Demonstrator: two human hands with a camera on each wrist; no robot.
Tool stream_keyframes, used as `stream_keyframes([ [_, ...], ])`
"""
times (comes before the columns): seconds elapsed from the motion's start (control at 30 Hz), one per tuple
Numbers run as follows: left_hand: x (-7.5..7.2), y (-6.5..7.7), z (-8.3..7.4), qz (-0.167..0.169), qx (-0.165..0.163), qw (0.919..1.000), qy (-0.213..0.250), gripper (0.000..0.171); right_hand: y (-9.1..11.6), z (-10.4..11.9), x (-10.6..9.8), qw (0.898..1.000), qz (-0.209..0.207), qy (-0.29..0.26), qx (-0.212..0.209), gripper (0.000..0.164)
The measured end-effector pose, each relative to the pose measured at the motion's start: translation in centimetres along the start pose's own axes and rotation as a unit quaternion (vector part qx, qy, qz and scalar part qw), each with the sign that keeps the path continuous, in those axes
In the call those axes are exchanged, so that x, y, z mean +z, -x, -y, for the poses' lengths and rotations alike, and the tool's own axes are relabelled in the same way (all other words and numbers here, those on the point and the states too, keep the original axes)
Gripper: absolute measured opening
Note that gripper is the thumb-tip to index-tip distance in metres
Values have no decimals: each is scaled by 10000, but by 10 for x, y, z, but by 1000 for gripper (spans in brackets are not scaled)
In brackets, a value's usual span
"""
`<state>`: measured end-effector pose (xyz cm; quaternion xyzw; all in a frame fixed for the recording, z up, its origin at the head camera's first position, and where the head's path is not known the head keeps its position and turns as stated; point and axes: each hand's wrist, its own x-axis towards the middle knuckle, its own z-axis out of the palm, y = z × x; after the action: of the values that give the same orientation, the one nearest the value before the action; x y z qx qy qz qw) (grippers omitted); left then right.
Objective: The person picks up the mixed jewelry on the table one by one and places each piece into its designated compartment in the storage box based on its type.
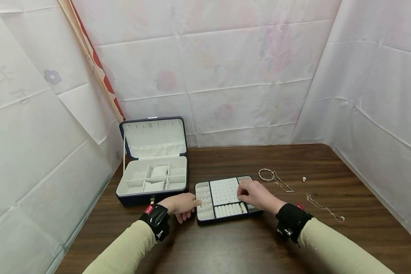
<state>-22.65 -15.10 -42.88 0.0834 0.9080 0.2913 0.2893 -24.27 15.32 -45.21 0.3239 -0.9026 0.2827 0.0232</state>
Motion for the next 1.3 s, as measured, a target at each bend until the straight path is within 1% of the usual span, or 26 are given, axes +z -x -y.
stream_keyframes([
  [0.17, 0, 0, 0, 10, -10, 10000, 11, 38, -1, 0, 1, 10000, -56, 60, -12, 22],
  [0.63, -1, -2, 1, 39, 25, 10000, -12, 37, 1, -2, 1, 9999, -70, 44, -144, 20],
  [0.9, -1, -3, 2, 33, 18, 10000, 30, 37, 1, -4, -1, 9992, -61, -80, -378, 11],
  [1.03, -1, -3, 2, 18, 21, 10000, 54, 37, 3, -3, -5, 9990, -38, -231, -378, 6],
  [1.13, -1, -3, 2, 14, 19, 10000, 48, 37, 5, -3, -9, 9991, -45, -290, -313, 6],
  [1.3, -1, -3, 3, 36, 30, 10000, -2, 37, 9, -6, -19, 9996, -193, -110, -152, 11],
])
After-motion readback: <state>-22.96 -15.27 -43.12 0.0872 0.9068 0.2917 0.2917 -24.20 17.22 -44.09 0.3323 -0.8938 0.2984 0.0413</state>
